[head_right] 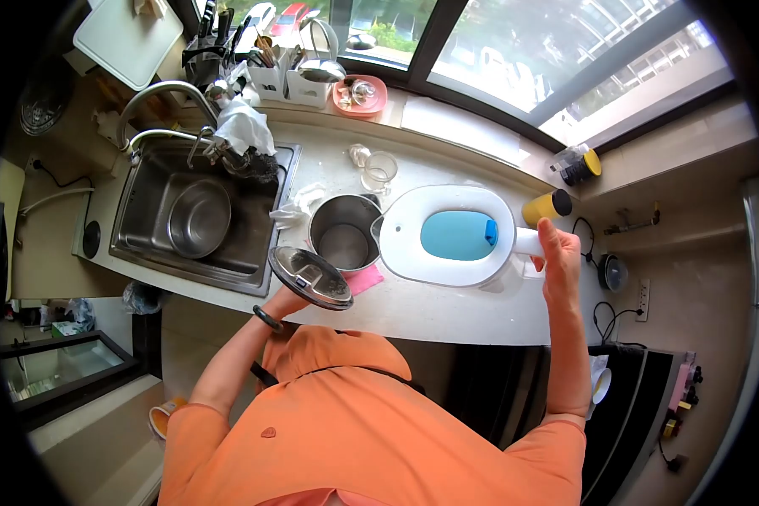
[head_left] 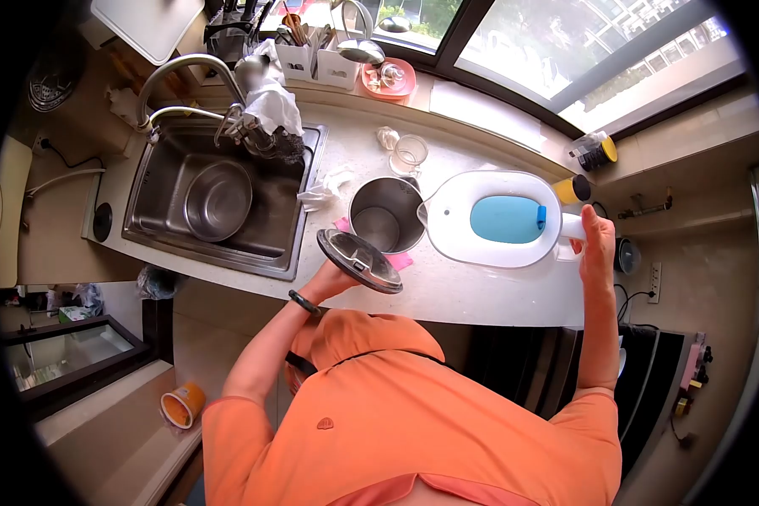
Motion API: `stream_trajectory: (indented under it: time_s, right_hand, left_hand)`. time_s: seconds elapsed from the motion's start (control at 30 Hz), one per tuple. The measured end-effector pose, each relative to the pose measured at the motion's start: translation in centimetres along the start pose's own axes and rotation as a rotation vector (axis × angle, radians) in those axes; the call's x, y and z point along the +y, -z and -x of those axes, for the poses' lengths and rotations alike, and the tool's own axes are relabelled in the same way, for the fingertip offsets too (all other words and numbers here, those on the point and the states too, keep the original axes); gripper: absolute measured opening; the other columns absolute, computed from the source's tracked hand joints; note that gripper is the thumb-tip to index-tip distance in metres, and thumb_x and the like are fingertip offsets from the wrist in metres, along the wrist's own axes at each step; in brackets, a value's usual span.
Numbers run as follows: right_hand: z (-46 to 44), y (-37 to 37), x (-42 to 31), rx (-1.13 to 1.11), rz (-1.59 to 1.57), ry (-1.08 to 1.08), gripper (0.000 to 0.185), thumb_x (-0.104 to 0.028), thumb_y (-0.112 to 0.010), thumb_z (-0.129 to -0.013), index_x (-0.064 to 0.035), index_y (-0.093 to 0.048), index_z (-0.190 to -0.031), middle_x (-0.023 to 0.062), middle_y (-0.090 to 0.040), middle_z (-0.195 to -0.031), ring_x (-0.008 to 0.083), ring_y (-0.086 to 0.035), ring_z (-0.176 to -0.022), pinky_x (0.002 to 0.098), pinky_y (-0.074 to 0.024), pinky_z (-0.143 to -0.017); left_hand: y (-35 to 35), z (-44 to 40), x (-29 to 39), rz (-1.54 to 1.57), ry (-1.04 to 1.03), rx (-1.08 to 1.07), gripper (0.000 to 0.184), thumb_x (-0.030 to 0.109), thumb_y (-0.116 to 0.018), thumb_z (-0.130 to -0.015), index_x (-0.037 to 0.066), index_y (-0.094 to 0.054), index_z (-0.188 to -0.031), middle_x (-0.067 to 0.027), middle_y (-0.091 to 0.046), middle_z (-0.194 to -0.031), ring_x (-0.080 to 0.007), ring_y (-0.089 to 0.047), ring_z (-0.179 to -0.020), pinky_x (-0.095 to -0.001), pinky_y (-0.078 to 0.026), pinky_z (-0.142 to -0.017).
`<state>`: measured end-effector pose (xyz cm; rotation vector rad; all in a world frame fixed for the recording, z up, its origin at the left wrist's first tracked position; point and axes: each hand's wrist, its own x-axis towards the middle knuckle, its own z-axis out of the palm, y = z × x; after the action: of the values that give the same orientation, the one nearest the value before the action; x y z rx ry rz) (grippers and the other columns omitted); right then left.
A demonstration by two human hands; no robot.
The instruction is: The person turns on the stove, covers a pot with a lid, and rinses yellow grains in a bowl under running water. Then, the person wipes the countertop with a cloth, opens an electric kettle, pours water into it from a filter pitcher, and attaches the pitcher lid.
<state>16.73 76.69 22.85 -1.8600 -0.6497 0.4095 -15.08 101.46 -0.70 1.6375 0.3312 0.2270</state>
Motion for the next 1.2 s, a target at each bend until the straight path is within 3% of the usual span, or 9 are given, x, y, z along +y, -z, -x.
stream_trajectory:
  time_s: [0.03, 0.13, 0.33, 0.77, 0.87, 1.0, 1.07, 1.17, 1.2]
  right_hand:
    - [-0.1, 0.0, -0.1, 0.002, 0.004, -0.003, 0.055, -0.058, -0.060, -0.085, -0.0073, -0.060, -0.062, 0.0025, -0.052, -0.055, 0.0070, -0.045, -0.047, 0.0221, -0.0312, -0.045]
    - [-0.1, -0.1, -0.8, 0.013, 0.082, 0.014, 0.057, -0.057, -0.057, -0.087, -0.0060, -0.060, -0.062, 0.0022, -0.052, -0.054, 0.0071, -0.044, -0.045, 0.0227, -0.0292, -0.043]
    - [-0.2, -0.6, -1.5, -0.026, 0.258, 0.064, 0.058, -0.053, -0.054, -0.091, -0.0058, -0.059, -0.058, 0.0002, -0.049, -0.049, 0.0060, -0.042, -0.043, 0.0228, -0.0276, -0.042]
    - [-0.1, -2.3, -4.0, -0.128, 0.407, 0.116, 0.059, -0.053, -0.053, -0.091, -0.0041, -0.059, -0.059, 0.0015, -0.049, -0.049, 0.0077, -0.043, -0.043, 0.0241, -0.0293, -0.042]
    - [-0.1, -2.6, -3.9, -0.117, 0.415, 0.153, 0.060, -0.053, -0.053, -0.091, -0.0036, -0.060, -0.058, 0.0016, -0.049, -0.048, 0.0080, -0.044, -0.042, 0.0241, -0.0296, -0.042]
    - [0.2, -3.1, -4.7, -0.124, 0.426, 0.139, 0.060, -0.053, -0.052, -0.092, -0.0032, -0.061, -0.059, 0.0019, -0.051, -0.049, 0.0082, -0.045, -0.043, 0.0241, -0.0300, -0.042]
    - [0.4, -3.4, -4.9, -0.113, 0.433, 0.170, 0.060, -0.053, -0.052, -0.092, -0.0031, -0.062, -0.060, 0.0022, -0.052, -0.049, 0.0088, -0.046, -0.043, 0.0241, -0.0303, -0.043]
    - [0.5, -3.7, -5.4, -0.111, 0.458, 0.179, 0.061, -0.053, -0.052, -0.091, -0.0031, -0.062, -0.060, 0.0030, -0.052, -0.049, 0.0093, -0.047, -0.044, 0.0243, -0.0316, -0.043]
    - [0.6, -3.6, -5.6, -0.104, 0.460, 0.179, 0.061, -0.053, -0.052, -0.091, -0.0031, -0.062, -0.060, 0.0030, -0.052, -0.049, 0.0093, -0.047, -0.044, 0.0243, -0.0316, -0.043]
  left_hand:
    - [0.1, -0.3, -0.3, 0.042, 0.062, -0.070, 0.043, 0.012, -0.073, -0.078, 0.005, -0.058, -0.118, -0.0083, -0.059, -0.118, -0.0208, -0.054, -0.108, -0.0355, -0.043, -0.096]
    - [0.2, -1.0, -0.7, 0.053, 0.036, -0.116, 0.043, 0.013, -0.075, -0.077, 0.004, -0.058, -0.115, -0.0079, -0.060, -0.114, -0.0204, -0.055, -0.105, -0.0349, -0.044, -0.093]
    - [1.0, -1.4, -0.4, 0.003, -0.113, -0.094, 0.044, 0.014, -0.079, -0.073, 0.004, -0.059, -0.110, -0.0072, -0.061, -0.107, -0.0195, -0.058, -0.099, -0.0338, -0.047, -0.086]
    - [1.2, -1.1, -1.8, -0.265, -0.179, -0.002, 0.051, 0.028, -0.083, -0.064, 0.008, -0.062, -0.106, -0.0050, -0.063, -0.103, -0.0206, -0.061, -0.095, -0.0347, -0.046, -0.078]
    - [1.5, -0.3, 0.2, -0.206, -0.013, -0.002, 0.055, 0.036, -0.084, -0.058, 0.011, -0.064, -0.103, -0.0034, -0.063, -0.105, -0.0214, -0.060, -0.097, -0.0356, -0.040, -0.080]
    - [1.8, 1.4, -0.1, -0.355, -0.067, 0.084, 0.056, 0.037, -0.085, -0.058, 0.011, -0.063, -0.102, -0.0039, -0.063, -0.106, -0.0207, -0.058, -0.100, -0.0369, -0.035, -0.085]
    - [2.5, 2.9, 0.1, -0.474, 0.049, 0.209, 0.051, 0.038, -0.081, -0.064, 0.009, -0.061, -0.102, -0.0049, -0.062, -0.108, -0.0212, -0.056, -0.107, -0.0374, -0.032, -0.091]
    - [3.7, 4.7, -0.9, -0.360, 0.056, 0.379, 0.046, 0.043, -0.070, -0.079, 0.005, -0.059, -0.102, -0.0085, -0.063, -0.104, -0.0247, -0.058, -0.102, -0.0382, -0.037, -0.090]
    - [4.2, 5.2, -1.0, -0.360, 0.050, 0.374, 0.046, 0.043, -0.070, -0.079, 0.005, -0.059, -0.102, -0.0085, -0.063, -0.104, -0.0247, -0.058, -0.102, -0.0382, -0.037, -0.090]
